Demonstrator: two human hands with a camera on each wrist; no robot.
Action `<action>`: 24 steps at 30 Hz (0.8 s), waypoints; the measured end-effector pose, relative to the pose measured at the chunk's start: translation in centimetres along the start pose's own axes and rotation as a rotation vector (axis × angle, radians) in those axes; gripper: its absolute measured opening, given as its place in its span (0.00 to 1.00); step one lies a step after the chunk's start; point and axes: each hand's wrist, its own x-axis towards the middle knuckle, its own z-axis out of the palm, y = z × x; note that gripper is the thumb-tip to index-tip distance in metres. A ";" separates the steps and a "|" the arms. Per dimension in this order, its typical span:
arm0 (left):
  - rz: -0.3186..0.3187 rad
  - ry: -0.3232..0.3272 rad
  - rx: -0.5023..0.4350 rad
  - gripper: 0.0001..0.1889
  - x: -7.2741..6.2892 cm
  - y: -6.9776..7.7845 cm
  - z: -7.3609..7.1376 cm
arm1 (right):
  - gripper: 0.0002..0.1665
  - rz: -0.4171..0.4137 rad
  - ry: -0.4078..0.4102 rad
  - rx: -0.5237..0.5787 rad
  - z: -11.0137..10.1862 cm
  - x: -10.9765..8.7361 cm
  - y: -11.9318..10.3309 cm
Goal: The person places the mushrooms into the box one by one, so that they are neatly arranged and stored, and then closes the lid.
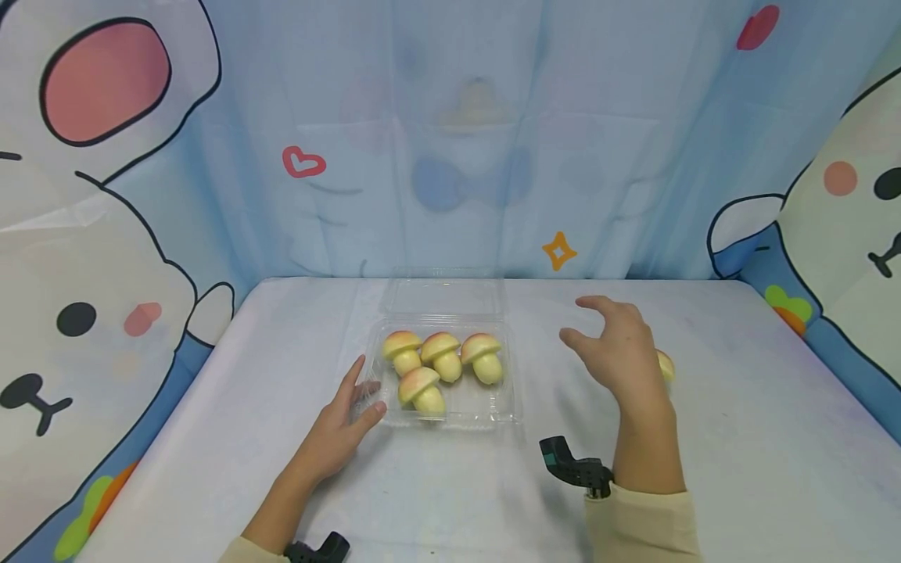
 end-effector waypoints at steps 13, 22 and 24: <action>-0.004 0.002 0.001 0.43 0.0 0.1 0.0 | 0.46 0.207 -0.005 0.005 -0.4 0.5 1.3; -0.005 0.001 0.002 0.43 0.0 0.1 0.0 | 0.46 0.313 0.052 0.059 -0.8 0.6 2.4; 0.001 0.000 0.004 0.43 0.0 0.0 0.0 | 0.46 0.322 0.048 0.057 -0.8 0.6 2.5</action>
